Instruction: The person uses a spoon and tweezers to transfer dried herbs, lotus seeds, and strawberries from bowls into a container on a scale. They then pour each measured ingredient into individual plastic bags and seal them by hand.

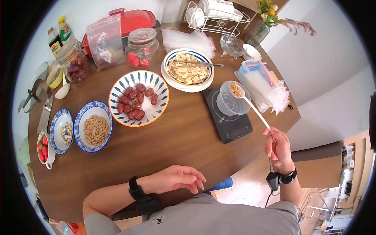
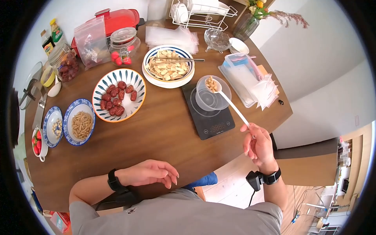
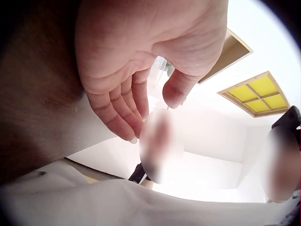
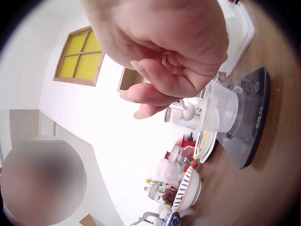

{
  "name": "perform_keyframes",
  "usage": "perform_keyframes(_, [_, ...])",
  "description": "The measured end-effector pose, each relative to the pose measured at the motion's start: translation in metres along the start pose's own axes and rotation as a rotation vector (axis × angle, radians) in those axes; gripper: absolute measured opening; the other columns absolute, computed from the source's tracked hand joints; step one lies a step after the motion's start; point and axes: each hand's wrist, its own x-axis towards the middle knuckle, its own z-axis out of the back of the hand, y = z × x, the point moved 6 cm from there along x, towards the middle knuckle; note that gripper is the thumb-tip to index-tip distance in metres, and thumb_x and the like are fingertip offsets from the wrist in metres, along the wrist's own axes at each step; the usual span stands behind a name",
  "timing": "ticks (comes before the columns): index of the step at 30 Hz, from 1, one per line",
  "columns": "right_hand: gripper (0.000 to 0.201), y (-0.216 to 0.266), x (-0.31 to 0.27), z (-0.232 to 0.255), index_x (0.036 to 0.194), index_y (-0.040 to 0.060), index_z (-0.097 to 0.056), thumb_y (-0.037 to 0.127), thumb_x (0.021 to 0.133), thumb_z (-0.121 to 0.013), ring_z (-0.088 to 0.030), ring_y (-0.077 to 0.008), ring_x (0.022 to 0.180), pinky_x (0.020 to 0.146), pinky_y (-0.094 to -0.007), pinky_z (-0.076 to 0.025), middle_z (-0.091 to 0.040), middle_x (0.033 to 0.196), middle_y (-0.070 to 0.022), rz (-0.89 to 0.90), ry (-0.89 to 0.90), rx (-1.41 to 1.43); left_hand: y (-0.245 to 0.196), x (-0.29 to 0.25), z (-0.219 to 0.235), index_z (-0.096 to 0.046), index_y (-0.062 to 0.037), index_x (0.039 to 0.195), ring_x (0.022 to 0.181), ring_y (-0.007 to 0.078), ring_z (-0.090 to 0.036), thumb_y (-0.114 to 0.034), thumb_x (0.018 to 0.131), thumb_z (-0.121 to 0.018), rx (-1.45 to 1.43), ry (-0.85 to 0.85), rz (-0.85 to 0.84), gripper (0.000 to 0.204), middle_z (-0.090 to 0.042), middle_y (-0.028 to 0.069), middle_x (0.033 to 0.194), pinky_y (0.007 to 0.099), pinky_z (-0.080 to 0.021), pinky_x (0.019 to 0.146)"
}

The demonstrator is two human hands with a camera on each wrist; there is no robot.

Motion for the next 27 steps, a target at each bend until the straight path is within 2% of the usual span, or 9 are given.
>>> perform_keyframes(8, [0.032,0.014,0.003,0.007,0.098,-0.0029,-0.058,0.02,0.102,-0.035,-0.044,-0.0085,0.033,0.032,-0.02,-0.032,-0.056,0.051,-0.0084,-0.017,-0.043,-0.302,0.001,0.0,0.002,-0.053,0.0,0.125,0.1,0.0154,-0.06,-0.017,0.101,-0.05,0.008,-0.003,-0.01,0.03,-0.061,0.0094,0.114,0.0296,-0.047,0.094])
perform_keyframes(10, [0.022,0.024,0.005,0.007,0.098,-0.0015,-0.06,0.013,0.1,-0.044,-0.05,-0.0142,0.036,0.037,-0.0252,-0.038,-0.056,0.051,-0.0091,0.152,-0.138,-0.671,0.001,0.0,0.002,-0.053,-0.0002,0.125,0.1,0.0154,-0.06,-0.017,0.101,-0.05,0.005,0.0,-0.015,0.03,-0.061,0.0094,0.114,0.0298,-0.047,0.094])
perform_keyframes(11, [0.022,0.022,0.007,0.008,0.098,-0.0015,-0.06,0.013,0.1,-0.044,-0.05,-0.0142,0.036,0.037,-0.0252,-0.038,-0.056,0.051,-0.0091,0.15,-0.138,-0.671,0.001,0.0,0.002,-0.053,-0.0005,0.125,0.1,0.0155,-0.06,-0.017,0.101,-0.05,0.004,0.002,-0.019,0.03,-0.061,0.0093,0.114,0.0299,-0.048,0.094])
perform_keyframes(13, [0.011,0.043,-0.002,-0.014,0.097,0.0004,-0.062,0.006,0.094,-0.053,-0.053,-0.0234,0.041,0.043,-0.0325,-0.042,-0.054,0.052,-0.0111,0.744,-0.114,-1.303,0.002,0.001,0.003,-0.053,-0.0005,0.125,0.1,0.0155,-0.06,-0.017,0.101,-0.05,0.004,0.008,-0.025,0.03,-0.061,0.0092,0.114,0.03,-0.048,0.094])
perform_keyframes(14, [0.009,0.047,-0.004,-0.019,0.097,0.0014,-0.062,0.004,0.09,-0.059,-0.053,-0.0302,0.045,0.044,-0.0369,-0.042,-0.052,0.054,-0.0124,0.814,-0.15,-1.418,0.002,0.001,0.003,-0.053,-0.0005,0.125,0.1,0.0156,-0.06,-0.017,0.101,-0.05,0.006,0.015,-0.031,0.03,-0.061,0.0092,0.114,0.0302,-0.048,0.094])
perform_keyframes(17, [0.008,0.058,-0.008,-0.028,0.096,0.0015,-0.061,0.005,0.091,-0.058,-0.054,-0.0315,0.046,0.044,-0.0378,-0.043,-0.054,0.054,-0.0131,0.853,-0.146,-1.547,0.002,0.001,0.003,-0.053,-0.0006,0.126,0.1,0.0157,-0.06,-0.018,0.101,-0.05,0.017,0.01,-0.026,0.031,-0.061,0.0091,0.114,0.0303,-0.048,0.094])
perform_keyframes(21, [0.01,0.066,-0.012,-0.026,0.098,0.001,-0.063,0.005,0.091,-0.057,-0.054,-0.0257,0.043,0.044,-0.0336,-0.042,-0.052,0.053,-0.0116,0.886,-0.159,-1.535,0.001,0.001,0.001,-0.053,-0.0006,0.126,0.1,0.0157,-0.06,-0.019,0.101,-0.05,0.02,0.017,-0.047,0.031,-0.061,0.009,0.114,0.0305,-0.047,0.094])
perform_keyframes(24, [0.019,0.074,-0.009,-0.027,0.106,-0.0016,-0.065,0.006,0.095,-0.051,-0.049,-0.006,0.051,0.048,-0.0242,-0.039,-0.049,0.056,-0.0047,0.579,-0.162,-1.083,-0.002,0.002,0.001,-0.053,0.0007,0.125,0.099,0.0155,-0.061,-0.02,0.102,-0.048,0.048,-0.028,-0.059,0.032,-0.061,0.0104,0.115,0.03,-0.047,0.092])
perform_keyframes(27, [0.025,0.075,-0.006,-0.065,0.107,-0.0003,-0.066,0.013,0.1,-0.046,-0.045,-0.0025,0.053,0.049,-0.0197,-0.036,-0.054,0.06,0.0015,0.546,-0.077,-0.847,-0.005,0.0,0.002,-0.054,0.0004,0.123,0.097,0.0141,-0.061,-0.022,0.101,-0.05,0.061,-0.087,-0.058,0.032,-0.062,0.0093,0.113,0.0292,-0.047,0.091])
